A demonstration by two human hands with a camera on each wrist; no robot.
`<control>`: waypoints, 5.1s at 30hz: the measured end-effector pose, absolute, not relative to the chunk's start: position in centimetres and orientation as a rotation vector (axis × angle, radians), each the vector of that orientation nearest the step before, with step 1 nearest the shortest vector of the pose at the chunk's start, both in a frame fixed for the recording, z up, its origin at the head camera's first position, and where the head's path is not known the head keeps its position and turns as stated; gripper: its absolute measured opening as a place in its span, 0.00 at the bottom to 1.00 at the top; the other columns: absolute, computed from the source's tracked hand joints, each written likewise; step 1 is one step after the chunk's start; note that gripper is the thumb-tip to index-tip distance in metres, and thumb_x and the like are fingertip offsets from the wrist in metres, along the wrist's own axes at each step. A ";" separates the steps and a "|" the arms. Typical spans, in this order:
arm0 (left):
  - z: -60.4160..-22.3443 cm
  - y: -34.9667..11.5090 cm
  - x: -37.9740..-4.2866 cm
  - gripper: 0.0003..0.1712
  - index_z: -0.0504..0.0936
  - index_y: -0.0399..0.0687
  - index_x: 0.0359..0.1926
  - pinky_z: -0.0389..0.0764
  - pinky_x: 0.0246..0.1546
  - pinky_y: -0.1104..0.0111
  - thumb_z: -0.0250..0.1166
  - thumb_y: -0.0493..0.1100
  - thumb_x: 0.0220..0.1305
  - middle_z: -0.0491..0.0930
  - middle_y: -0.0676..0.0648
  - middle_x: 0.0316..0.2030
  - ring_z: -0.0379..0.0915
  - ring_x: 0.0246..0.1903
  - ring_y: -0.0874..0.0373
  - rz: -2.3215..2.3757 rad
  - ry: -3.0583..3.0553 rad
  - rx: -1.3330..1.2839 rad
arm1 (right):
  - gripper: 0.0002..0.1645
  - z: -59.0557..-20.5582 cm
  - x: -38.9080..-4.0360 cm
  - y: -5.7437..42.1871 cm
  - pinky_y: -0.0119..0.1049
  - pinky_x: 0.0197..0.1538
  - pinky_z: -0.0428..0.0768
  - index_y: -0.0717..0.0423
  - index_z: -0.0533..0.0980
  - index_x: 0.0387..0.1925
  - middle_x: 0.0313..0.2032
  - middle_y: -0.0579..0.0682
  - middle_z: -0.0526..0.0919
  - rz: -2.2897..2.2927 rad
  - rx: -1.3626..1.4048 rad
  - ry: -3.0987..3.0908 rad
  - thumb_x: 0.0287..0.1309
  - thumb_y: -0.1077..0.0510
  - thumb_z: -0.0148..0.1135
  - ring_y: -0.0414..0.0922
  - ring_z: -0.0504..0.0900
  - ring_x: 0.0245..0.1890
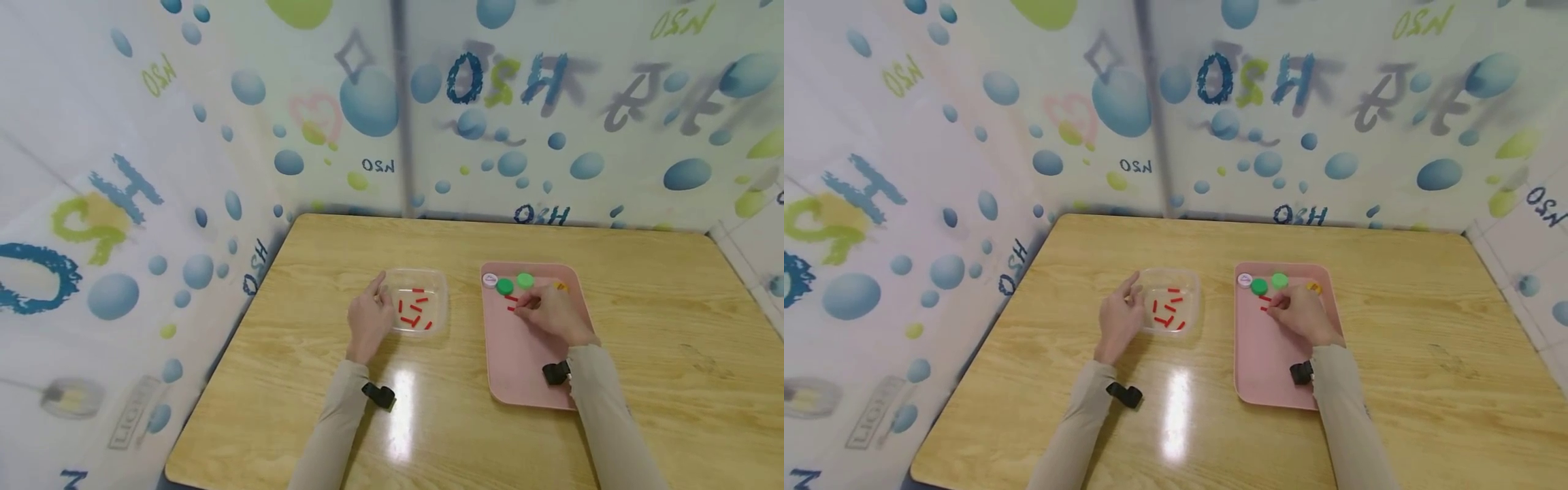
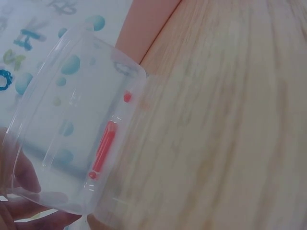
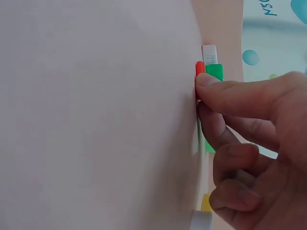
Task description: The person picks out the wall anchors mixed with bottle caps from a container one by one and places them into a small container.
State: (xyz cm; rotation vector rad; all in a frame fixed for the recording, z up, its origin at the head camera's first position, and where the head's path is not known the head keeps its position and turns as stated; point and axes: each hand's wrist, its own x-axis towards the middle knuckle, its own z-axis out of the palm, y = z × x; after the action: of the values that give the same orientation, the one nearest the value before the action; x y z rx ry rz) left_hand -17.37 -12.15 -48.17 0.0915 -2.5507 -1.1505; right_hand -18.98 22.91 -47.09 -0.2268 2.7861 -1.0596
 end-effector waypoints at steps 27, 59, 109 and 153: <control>-48.4 -12.0 -17.4 0.23 0.80 0.46 0.64 0.54 0.15 0.70 0.57 0.39 0.71 0.69 0.50 0.11 0.47 0.10 0.66 -1.076 -2.532 0.092 | 0.05 -44.5 -19.5 23.2 0.33 0.34 0.77 0.63 0.87 0.29 0.29 0.53 0.87 -1.143 -0.481 2.981 0.56 0.62 0.74 0.45 0.78 0.30; -48.7 -12.3 -17.2 0.24 0.78 0.48 0.67 0.51 0.12 0.72 0.54 0.40 0.73 0.77 0.44 0.17 0.45 0.08 0.67 -1.116 -2.546 0.083 | 0.03 -44.2 -19.1 21.6 0.34 0.30 0.73 0.55 0.88 0.30 0.26 0.48 0.87 -1.066 -0.481 3.092 0.55 0.59 0.75 0.42 0.74 0.23; -48.6 -12.1 -17.2 0.23 0.80 0.49 0.65 0.57 0.16 0.68 0.54 0.40 0.72 0.88 0.40 0.47 0.49 0.11 0.65 -1.087 -2.553 0.117 | 0.06 -42.5 -19.9 10.6 0.34 0.33 0.70 0.55 0.85 0.34 0.31 0.49 0.85 -1.254 -0.614 2.738 0.63 0.57 0.68 0.44 0.70 0.28; -48.8 -12.0 -17.2 0.23 0.81 0.49 0.64 0.57 0.16 0.69 0.55 0.40 0.72 0.89 0.40 0.43 0.49 0.10 0.65 -1.107 -2.525 0.099 | 0.07 -42.4 -19.9 10.8 0.36 0.37 0.70 0.57 0.85 0.38 0.36 0.52 0.86 -1.324 -0.537 2.755 0.67 0.57 0.65 0.46 0.71 0.31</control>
State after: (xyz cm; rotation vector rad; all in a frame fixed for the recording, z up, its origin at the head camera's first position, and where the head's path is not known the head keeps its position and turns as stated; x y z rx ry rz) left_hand -17.21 -11.99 -48.82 0.0986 -2.5247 -1.1069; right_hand -19.90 10.81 -42.43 -0.5369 2.7550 -1.3236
